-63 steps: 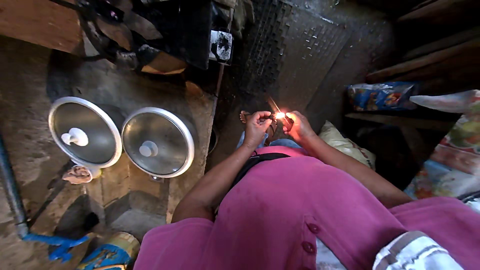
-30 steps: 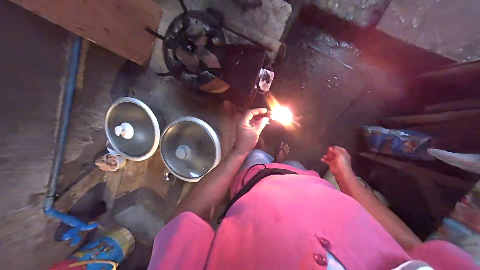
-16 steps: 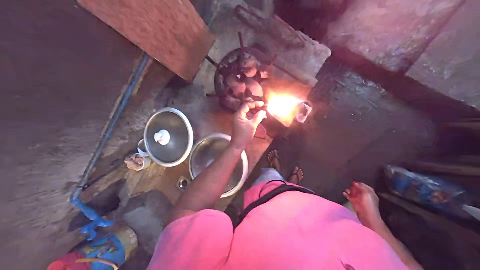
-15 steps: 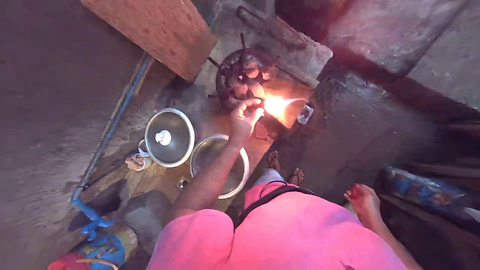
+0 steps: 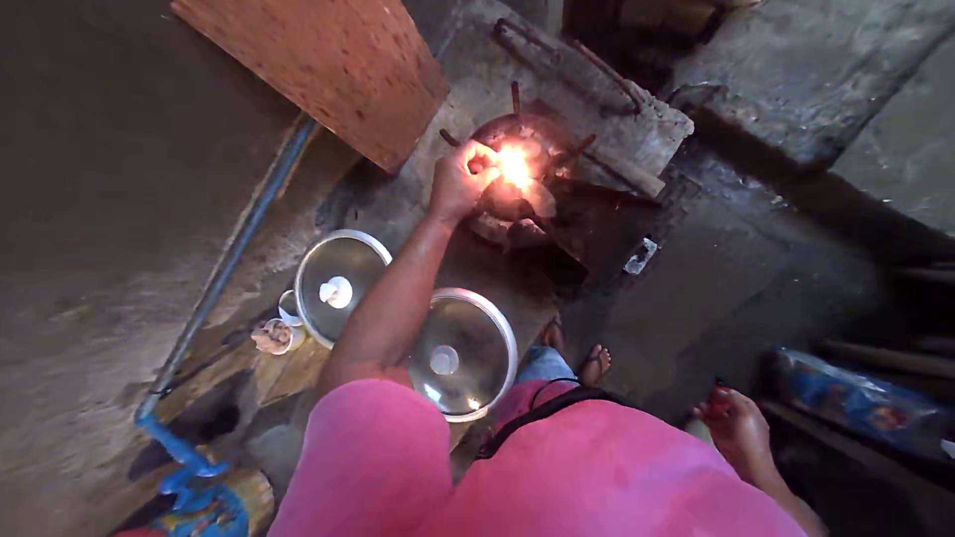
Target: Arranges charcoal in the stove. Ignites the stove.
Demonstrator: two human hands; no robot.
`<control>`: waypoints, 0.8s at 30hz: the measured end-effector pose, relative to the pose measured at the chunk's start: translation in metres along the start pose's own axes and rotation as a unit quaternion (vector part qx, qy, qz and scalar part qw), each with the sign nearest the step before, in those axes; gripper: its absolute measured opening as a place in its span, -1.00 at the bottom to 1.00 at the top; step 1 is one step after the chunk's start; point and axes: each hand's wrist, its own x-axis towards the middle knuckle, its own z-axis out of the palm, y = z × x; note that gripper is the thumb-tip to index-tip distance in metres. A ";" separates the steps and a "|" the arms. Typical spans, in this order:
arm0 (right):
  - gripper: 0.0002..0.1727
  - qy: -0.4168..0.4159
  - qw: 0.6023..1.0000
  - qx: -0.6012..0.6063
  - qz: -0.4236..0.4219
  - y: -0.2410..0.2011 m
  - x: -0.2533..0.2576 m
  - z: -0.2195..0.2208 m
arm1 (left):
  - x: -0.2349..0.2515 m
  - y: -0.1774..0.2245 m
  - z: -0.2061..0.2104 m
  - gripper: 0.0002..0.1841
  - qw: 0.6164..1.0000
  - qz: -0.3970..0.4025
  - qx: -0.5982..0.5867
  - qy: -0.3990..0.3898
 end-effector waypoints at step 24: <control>-0.83 -0.001 1.000 0.010 0.008 0.017 0.009 -0.031 | -0.159 0.059 -0.068 -0.64 0.955 0.056 -0.196 0.215</control>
